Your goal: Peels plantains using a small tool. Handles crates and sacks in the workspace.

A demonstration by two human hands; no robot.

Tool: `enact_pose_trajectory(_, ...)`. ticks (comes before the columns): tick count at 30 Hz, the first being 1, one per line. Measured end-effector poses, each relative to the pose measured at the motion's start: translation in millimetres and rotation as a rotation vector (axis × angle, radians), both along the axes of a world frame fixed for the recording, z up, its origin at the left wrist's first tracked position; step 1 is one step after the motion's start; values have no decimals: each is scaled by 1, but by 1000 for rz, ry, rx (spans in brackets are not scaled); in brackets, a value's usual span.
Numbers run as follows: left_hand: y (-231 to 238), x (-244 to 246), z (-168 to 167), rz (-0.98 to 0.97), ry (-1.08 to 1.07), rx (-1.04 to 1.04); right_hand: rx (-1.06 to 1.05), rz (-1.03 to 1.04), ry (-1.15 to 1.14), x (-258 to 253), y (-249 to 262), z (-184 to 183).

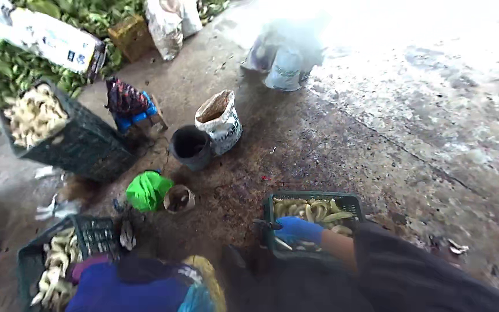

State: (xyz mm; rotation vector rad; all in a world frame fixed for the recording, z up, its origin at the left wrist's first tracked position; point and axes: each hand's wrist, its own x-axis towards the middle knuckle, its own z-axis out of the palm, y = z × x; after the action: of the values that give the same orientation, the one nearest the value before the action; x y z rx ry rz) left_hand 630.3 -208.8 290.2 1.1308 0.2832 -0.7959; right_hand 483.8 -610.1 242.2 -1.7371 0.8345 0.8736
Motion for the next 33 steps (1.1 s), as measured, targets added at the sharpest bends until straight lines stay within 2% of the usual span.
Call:
enact_pose_trajectory(3, -34, 75, 13, 57, -11, 64, -4, -287, 95, -14, 1, -17)
enact_pose_trajectory(4, -37, 95, 19, 61, -21, 51, -18, -297, 152, -23, 4, -29)
enact_pose_trajectory(6, -27, 129, 8, 24, -69, -26, -100, -194, 263, -37, 7, -63)
enact_pose_trajectory(8, -5, 152, -24, -21, -104, -71, -143, -138, 354, -30, 11, -60)
enact_pose_trajectory(9, -3, 157, -20, 2, -74, -29, -123, -192, 352, -25, 16, -53)
enact_pose_trajectory(11, -35, 168, 38, 132, 66, 211, -46, -342, 300, -2, 27, -37)
enact_pose_trajectory(12, -53, 173, 65, 175, 109, 265, -16, -355, 269, 17, 29, -23)
enact_pose_trajectory(13, -65, 178, 81, 213, 128, 264, -3, -335, 221, 35, 28, -9)
enact_pose_trajectory(15, -77, 187, 86, 222, 126, 191, -57, -276, 119, 70, 19, 13)
enact_pose_trajectory(16, -78, 194, 72, 219, 123, 132, -100, -288, 67, 83, 12, 21)
enact_pose_trajectory(18, -75, 209, 24, 192, 108, -42, -112, -408, -45, 102, -7, 29)
enact_pose_trajectory(21, -91, 232, -29, 185, 102, -173, 0, -560, -173, 108, -38, 34)
enact_pose_trajectory(22, -103, 238, -27, 193, 114, -134, 37, -595, -192, 111, -46, 46)
enact_pose_trajectory(24, -140, 251, 5, 241, 162, 21, 121, -698, -221, 118, -63, 72)
enact_pose_trajectory(26, -174, 269, 19, 268, 206, 138, 184, -801, -251, 114, -99, 54)
enact_pose_trajectory(27, -186, 280, 11, 283, 214, 172, 190, -827, -242, 115, -121, 44)
enact_pose_trajectory(28, -198, 290, -3, 293, 195, 197, 183, -866, -232, 119, -146, 36)
enact_pose_trajectory(29, -202, 296, -36, 315, 111, 192, 168, -929, -225, 123, -171, 23)
enact_pose_trajectory(31, -178, 293, -133, 197, -301, -43, 186, -1081, -240, 122, -214, -6)
enact_pose_trajectory(33, -235, 311, -99, 328, 185, 360, 305, -1111, -334, 137, -273, -21)
